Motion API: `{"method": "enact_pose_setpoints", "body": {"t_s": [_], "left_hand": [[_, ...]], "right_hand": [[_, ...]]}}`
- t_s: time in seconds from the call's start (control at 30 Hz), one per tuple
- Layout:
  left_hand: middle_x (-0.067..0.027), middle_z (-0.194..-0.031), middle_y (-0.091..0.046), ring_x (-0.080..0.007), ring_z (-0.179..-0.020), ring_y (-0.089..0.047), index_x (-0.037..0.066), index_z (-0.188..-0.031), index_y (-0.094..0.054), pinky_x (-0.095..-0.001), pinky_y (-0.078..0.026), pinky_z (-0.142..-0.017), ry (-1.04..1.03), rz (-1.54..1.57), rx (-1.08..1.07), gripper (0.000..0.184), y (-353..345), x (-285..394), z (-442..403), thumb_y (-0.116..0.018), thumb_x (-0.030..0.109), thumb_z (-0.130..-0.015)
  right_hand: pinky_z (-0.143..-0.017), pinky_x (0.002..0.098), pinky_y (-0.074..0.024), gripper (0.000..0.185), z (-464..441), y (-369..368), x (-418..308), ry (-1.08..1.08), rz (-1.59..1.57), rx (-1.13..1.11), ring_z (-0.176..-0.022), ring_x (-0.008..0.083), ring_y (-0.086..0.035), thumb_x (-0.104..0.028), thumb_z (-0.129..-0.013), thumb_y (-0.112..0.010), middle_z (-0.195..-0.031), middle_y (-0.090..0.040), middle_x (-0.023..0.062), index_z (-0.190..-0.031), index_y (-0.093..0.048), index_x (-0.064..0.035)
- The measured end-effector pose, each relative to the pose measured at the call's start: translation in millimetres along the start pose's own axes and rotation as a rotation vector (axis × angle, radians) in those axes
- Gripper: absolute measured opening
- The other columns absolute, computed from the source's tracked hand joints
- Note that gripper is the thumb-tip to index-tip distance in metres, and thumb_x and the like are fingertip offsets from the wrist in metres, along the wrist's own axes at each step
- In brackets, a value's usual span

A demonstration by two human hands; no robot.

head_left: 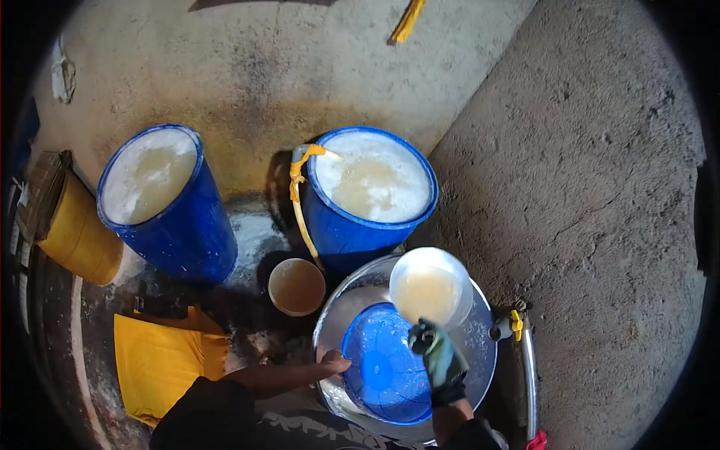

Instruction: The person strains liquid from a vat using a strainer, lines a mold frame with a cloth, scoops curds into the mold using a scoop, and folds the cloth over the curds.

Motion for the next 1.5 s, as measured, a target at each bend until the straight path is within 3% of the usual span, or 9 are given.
{"method": "enact_pose_setpoints", "body": {"t_s": [0.13,0.23,0.43,0.5,0.67,0.77,0.93,1.17,1.5], "left_hand": [[-0.0169,-0.094,-0.066,-0.0258,-0.078,-0.068,-0.005,-0.102,-0.062,-0.0388,-0.059,-0.06,-0.029,0.12,0.023,0.04,32,22,48,-0.066,0.027,-0.078],[-0.0213,-0.104,-0.06,-0.0316,-0.087,-0.065,-0.009,-0.11,-0.054,-0.0475,-0.06,-0.065,-0.007,0.266,-0.006,0.043,41,-2,47,-0.066,0.019,-0.08],[-0.0227,-0.114,-0.056,-0.0365,-0.095,-0.062,-0.004,-0.125,-0.045,-0.0539,-0.058,-0.063,-0.386,0.621,-0.258,0.05,93,14,77,-0.064,0.018,-0.085],[-0.0197,-0.101,-0.062,-0.0323,-0.085,-0.065,-0.007,-0.112,-0.053,-0.045,-0.06,-0.058,-0.172,0.456,-0.037,0.04,120,25,93,-0.064,0.01,-0.078],[-0.0158,-0.092,-0.064,-0.0285,-0.079,-0.065,-0.004,-0.099,-0.06,-0.0455,-0.058,-0.061,-0.263,0.454,-0.025,0.025,106,34,165,-0.061,0.009,-0.077],[-0.0149,-0.09,-0.064,-0.0265,-0.075,-0.065,-0.001,-0.096,-0.06,-0.0437,-0.057,-0.056,-0.31,0.436,-0.036,0.024,95,33,210,-0.062,0.012,-0.077],[-0.016,-0.104,-0.06,-0.0289,-0.092,-0.062,0.0,-0.111,-0.052,-0.0491,-0.056,-0.071,-0.292,0.465,-0.186,0.033,47,45,272,-0.06,0.009,-0.08],[-0.0175,-0.111,-0.055,-0.0333,-0.098,-0.059,-0.001,-0.116,-0.049,-0.0539,-0.054,-0.076,-0.244,0.374,-0.378,0.041,-9,107,423,-0.057,0.004,-0.077],[-0.0138,-0.108,-0.055,-0.0289,-0.099,-0.058,-0.001,-0.114,-0.05,-0.0474,-0.054,-0.081,-0.194,0.238,-0.722,0.04,-10,136,370,-0.057,0.004,-0.076]], "right_hand": [[-0.053,0.029,-0.0403,0.019,-80,-25,-37,0.278,-0.368,0.169,-0.059,0.0178,-0.053,-0.021,-0.087,-0.049,-0.063,-0.053,0.0049,-0.078,-0.054,-0.0054],[-0.052,0.0273,-0.0371,0.018,-91,-85,-99,0.691,0.409,-0.11,-0.053,0.0157,-0.048,-0.024,-0.086,-0.053,-0.06,-0.05,0.0041,-0.076,-0.054,-0.0085],[-0.048,0.0321,-0.0453,0.016,-101,-116,-176,0.635,-0.161,0.268,-0.053,0.0164,-0.053,-0.016,-0.083,-0.062,-0.062,-0.05,0.0055,-0.094,-0.055,-0.0064],[-0.038,0.0318,-0.04,0.017,-49,-132,-201,0.607,0.006,0.411,-0.042,0.0171,-0.047,-0.019,-0.083,-0.062,-0.057,-0.048,0.0049,-0.092,-0.052,-0.0083],[-0.033,0.0318,-0.0364,0.017,177,-102,-209,0.702,0.067,0.774,-0.038,0.0161,-0.045,-0.02,-0.083,-0.062,-0.057,-0.049,0.0043,-0.083,-0.047,-0.01],[-0.035,0.0313,-0.038,0.018,322,-57,-155,0.871,-0.097,0.727,-0.041,0.0157,-0.048,-0.021,-0.083,-0.062,-0.057,-0.049,0.0038,-0.087,-0.049,-0.0093],[-0.044,0.0279,-0.0447,0.016,543,67,34,0.509,-0.327,1.123,-0.046,0.0135,-0.049,-0.02,-0.085,-0.061,-0.064,-0.051,0.0019,-0.094,-0.053,-0.0086],[-0.044,0.0256,-0.0453,0.012,822,53,257,0.591,-1.14,1.184,-0.048,0.0082,-0.048,-0.02,-0.092,-0.056,-0.065,-0.051,-0.003,-0.083,-0.052,-0.0114],[-0.045,0.0254,-0.0446,0.015,802,-167,435,0.943,-1.458,1.758,-0.048,0.0085,-0.047,-0.021,-0.093,-0.054,-0.063,-0.049,-0.0036,-0.08,-0.052,-0.0124]]}}
Point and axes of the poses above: each hand's wrist, its own z-axis away from the middle knuckle, its own y-axis out of the back of the hand, x = y × z, the point moved 8 cm from there along -z, towards the middle knuckle
